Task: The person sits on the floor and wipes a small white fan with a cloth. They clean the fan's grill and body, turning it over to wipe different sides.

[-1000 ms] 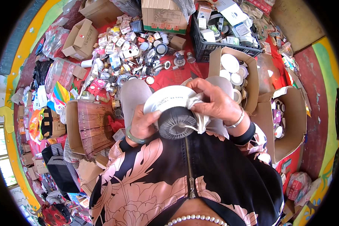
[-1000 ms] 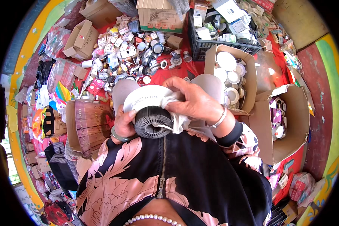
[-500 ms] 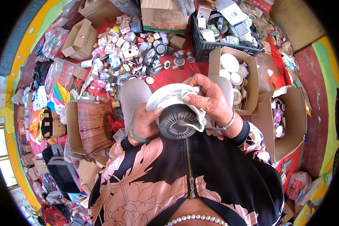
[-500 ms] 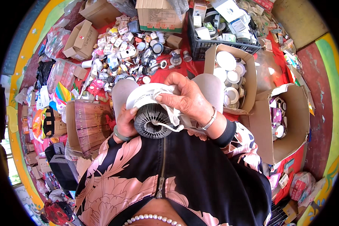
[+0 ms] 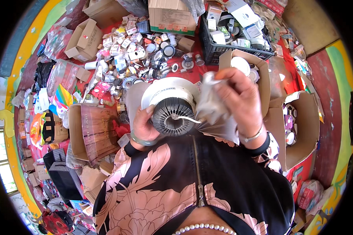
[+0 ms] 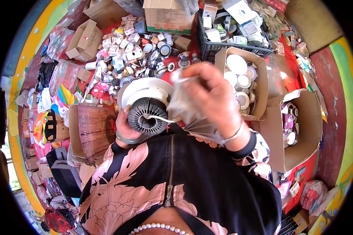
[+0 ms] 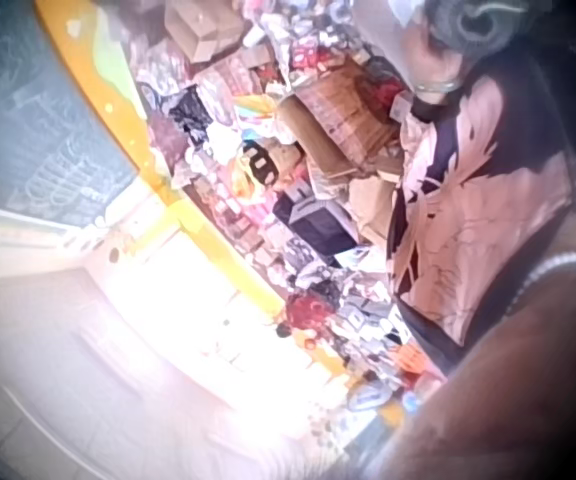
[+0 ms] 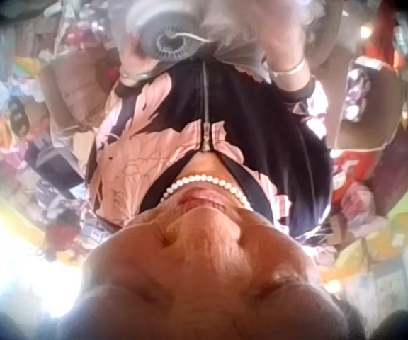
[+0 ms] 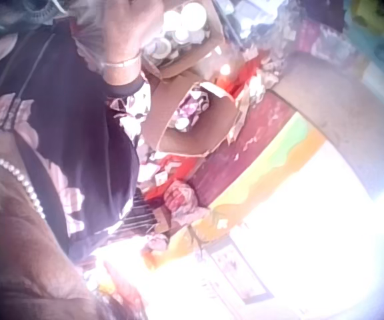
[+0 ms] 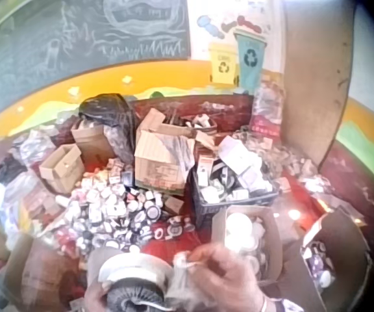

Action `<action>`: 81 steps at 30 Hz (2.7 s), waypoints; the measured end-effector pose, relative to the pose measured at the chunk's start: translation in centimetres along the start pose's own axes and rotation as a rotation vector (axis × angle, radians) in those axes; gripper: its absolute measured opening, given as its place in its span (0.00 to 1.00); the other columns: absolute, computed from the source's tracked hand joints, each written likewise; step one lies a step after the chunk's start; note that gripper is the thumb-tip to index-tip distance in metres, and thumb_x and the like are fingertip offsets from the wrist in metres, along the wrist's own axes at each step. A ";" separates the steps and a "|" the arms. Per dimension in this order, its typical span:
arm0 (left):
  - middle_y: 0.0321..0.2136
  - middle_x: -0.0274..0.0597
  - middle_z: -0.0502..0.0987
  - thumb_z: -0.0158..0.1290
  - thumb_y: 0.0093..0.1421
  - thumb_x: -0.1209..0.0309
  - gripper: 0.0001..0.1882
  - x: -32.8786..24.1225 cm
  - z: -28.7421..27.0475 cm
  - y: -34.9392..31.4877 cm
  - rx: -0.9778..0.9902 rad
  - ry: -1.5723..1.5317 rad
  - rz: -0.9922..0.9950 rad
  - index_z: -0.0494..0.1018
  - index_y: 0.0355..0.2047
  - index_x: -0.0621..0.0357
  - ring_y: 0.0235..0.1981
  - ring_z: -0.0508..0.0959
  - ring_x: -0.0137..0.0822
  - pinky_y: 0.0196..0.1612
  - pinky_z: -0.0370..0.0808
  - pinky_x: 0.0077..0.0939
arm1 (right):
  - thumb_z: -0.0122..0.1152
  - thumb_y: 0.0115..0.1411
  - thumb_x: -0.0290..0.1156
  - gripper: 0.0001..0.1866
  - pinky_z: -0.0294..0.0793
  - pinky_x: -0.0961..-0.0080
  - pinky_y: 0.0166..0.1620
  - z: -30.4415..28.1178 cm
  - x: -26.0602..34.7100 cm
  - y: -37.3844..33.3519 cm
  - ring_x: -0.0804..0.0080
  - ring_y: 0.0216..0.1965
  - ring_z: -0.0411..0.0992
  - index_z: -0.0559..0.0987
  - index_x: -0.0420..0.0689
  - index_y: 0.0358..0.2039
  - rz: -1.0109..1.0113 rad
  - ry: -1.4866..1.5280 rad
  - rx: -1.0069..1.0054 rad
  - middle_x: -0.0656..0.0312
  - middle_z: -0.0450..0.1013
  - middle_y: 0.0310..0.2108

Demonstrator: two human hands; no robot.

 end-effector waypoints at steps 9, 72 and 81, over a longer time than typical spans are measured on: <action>0.44 0.58 0.72 0.47 0.58 0.70 0.23 0.1 0.4 -0.6 -0.042 -0.062 -0.017 0.62 0.49 0.78 0.44 0.76 0.46 0.49 0.73 0.40 | 0.61 0.49 0.19 0.21 0.69 0.68 0.45 6.4 3.1 -1.5 0.54 0.42 0.68 0.76 0.40 0.46 -0.530 -0.338 0.400 0.50 0.69 0.44; 0.49 0.53 0.70 0.45 0.59 0.65 0.26 -1.8 2.0 -0.3 0.143 -0.161 0.124 0.60 0.53 0.71 0.51 0.71 0.44 0.57 0.65 0.42 | 0.60 0.45 0.16 0.19 0.73 0.76 0.36 4.0 2.0 -0.5 0.69 0.34 0.72 0.76 0.40 0.41 -0.438 -0.281 0.185 0.57 0.72 0.37; 0.43 0.55 0.73 0.45 0.60 0.70 0.20 -0.5 0.5 0.0 0.025 -0.045 0.072 0.64 0.46 0.77 0.45 0.75 0.43 0.50 0.73 0.39 | 0.59 0.42 0.18 0.21 0.73 0.67 0.35 5.6 1.7 -1.0 0.54 0.32 0.72 0.71 0.42 0.41 -0.603 -0.455 0.236 0.54 0.69 0.33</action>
Point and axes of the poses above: each hand's wrist, its own y-axis towards the middle knuckle, its own z-axis out of the palm, x = y × z, the point moved 10 cm from there along y, towards the middle knuckle
